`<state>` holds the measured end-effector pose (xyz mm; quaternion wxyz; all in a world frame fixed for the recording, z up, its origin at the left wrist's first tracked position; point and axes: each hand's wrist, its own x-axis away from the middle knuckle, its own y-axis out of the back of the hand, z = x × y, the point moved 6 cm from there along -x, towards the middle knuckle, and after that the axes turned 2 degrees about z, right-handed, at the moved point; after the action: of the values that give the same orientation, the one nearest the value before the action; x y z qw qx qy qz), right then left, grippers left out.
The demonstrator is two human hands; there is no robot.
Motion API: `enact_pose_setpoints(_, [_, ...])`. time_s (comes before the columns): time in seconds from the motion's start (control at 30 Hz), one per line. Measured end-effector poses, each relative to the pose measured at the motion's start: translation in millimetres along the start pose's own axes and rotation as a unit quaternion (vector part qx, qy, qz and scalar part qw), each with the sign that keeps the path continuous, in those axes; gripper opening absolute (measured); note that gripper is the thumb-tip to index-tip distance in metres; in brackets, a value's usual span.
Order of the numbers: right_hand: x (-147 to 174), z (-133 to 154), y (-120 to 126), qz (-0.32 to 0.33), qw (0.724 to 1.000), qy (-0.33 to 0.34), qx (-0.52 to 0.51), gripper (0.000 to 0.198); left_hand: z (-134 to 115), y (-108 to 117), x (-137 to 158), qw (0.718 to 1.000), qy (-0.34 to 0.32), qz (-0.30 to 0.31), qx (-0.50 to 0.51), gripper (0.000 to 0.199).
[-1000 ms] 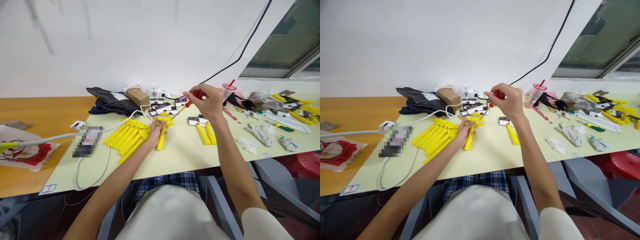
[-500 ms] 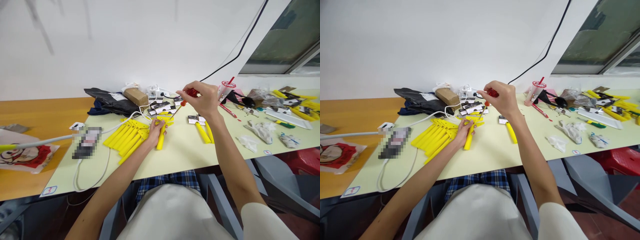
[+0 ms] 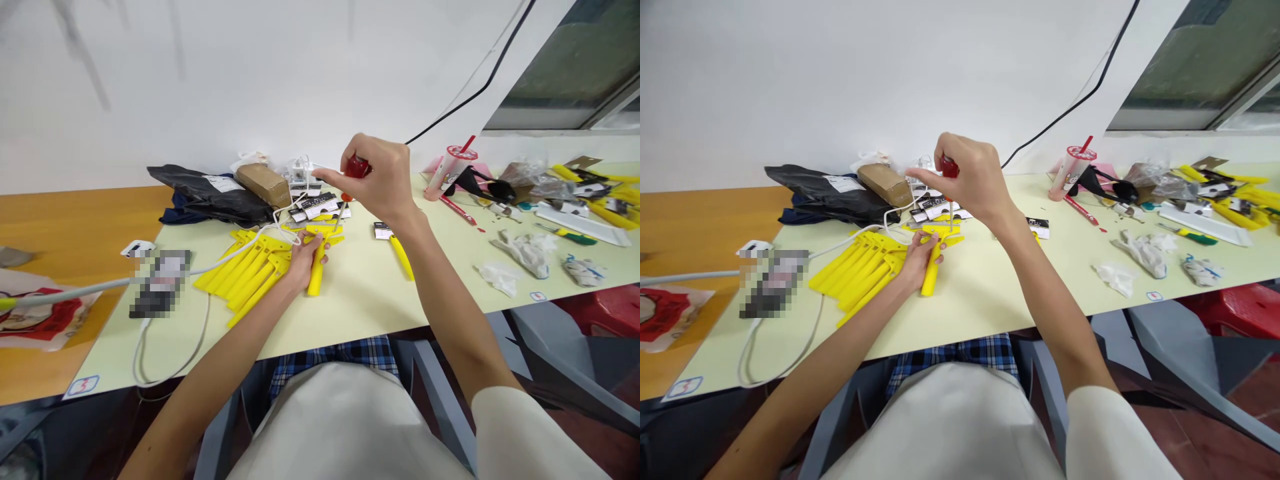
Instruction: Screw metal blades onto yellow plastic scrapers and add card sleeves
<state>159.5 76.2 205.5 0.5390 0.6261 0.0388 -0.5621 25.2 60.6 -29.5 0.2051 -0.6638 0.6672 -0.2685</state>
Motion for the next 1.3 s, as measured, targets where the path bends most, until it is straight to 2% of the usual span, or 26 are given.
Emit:
enact_pose_setpoints(0.13, [-22, 1, -6, 0.032, 0.999, -0.009, 0.005, 0.051, -1, 0, 1, 1.000, 0.007, -0.003, 0.010, 0.055])
enact_pose_setpoints(0.23, [-34, -1, -10, 0.020, 0.999, -0.023, -0.015, 0.054, 0, 0, 0, 1.000, 0.010, -0.004, 0.007, 0.053])
enact_pose_setpoints(0.4, [-34, -15, -21, 0.026, 0.984, -0.054, -0.169, 0.049, 1, 0, -1, 1.000, 0.016, -0.005, 0.013, 0.051])
enact_pose_setpoints(0.53, [-28, -30, -23, -0.016, 0.966, -0.071, -0.248, 0.051, 1, -1, -1, 1.000, 0.028, -0.008, 0.006, 0.049])
enact_pose_setpoints(0.77, [-26, -41, -13, -0.034, 0.988, -0.090, -0.120, 0.038, 2, -2, 0, 0.999, 0.044, -0.016, -0.010, 0.047])
enact_pose_setpoints(0.87, [-27, -45, -8, -0.058, 0.975, -0.114, -0.182, 0.042, 1, -3, 1, 0.999, 0.042, -0.019, -0.007, 0.045])
enact_pose_setpoints(0.97, [-29, -47, -6, -0.082, 0.953, -0.110, -0.271, 0.052, 0, -5, 2, 0.999, 0.044, -0.020, -0.006, 0.046])
enact_pose_setpoints(1.1, [-34, -49, -14, -0.022, 0.933, -0.096, -0.345, 0.062, -1, -7, 2, 0.999, 0.042, -0.016, -0.006, 0.046])
enact_pose_setpoints(1.3, [-39, -60, -11, 0.004, 0.934, -0.112, -0.338, 0.062, -1, -5, 2, 0.999, 0.041, -0.015, 0.004, 0.046])
